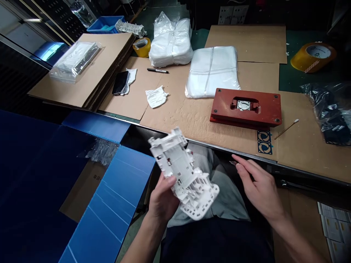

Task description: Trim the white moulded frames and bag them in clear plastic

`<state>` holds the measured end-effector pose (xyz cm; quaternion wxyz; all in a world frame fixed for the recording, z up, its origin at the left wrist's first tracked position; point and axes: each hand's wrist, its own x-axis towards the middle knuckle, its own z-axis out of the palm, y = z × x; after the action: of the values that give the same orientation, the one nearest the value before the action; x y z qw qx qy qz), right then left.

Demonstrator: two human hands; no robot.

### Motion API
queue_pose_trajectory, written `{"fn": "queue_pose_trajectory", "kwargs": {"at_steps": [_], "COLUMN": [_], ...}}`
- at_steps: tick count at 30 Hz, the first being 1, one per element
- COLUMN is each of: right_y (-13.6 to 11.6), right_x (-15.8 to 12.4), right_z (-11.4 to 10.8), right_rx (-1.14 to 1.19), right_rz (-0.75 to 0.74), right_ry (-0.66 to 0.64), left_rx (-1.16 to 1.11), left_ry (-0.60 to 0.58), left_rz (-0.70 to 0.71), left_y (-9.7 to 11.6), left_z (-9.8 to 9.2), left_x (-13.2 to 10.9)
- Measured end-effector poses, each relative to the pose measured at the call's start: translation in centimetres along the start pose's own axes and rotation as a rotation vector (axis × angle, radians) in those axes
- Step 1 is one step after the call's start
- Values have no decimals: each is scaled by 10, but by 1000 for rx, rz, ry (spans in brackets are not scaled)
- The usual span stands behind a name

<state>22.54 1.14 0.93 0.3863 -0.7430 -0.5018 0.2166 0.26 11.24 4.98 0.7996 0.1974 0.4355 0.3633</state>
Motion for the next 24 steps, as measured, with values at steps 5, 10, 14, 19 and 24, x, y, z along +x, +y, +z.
{"fn": "queue_pose_trajectory", "kwargs": {"at_steps": [5, 10, 14, 19, 24], "right_y": [-9, -36, -55, -64, -66], "right_x": [33, 68, 85, 87, 85], "right_z": [-33, -49, -50, -48, -48], "right_rx": [-152, -414, -476, -480, -462], "right_rz": [-362, -787, -943, -975, -971], "right_ry": [-76, -263, -442, -473, -471], "left_rx": [-89, -132, -169, -137, -102], "left_ry": [-198, -302, -337, -293, -292], "left_rz": [-357, -573, -628, -596, -646], "left_y": [4, 0, -7, -8, -6], "left_z": [6, 0, -4, 3, 4], "left_x": [-16, -34, -45, -49, -47]}}
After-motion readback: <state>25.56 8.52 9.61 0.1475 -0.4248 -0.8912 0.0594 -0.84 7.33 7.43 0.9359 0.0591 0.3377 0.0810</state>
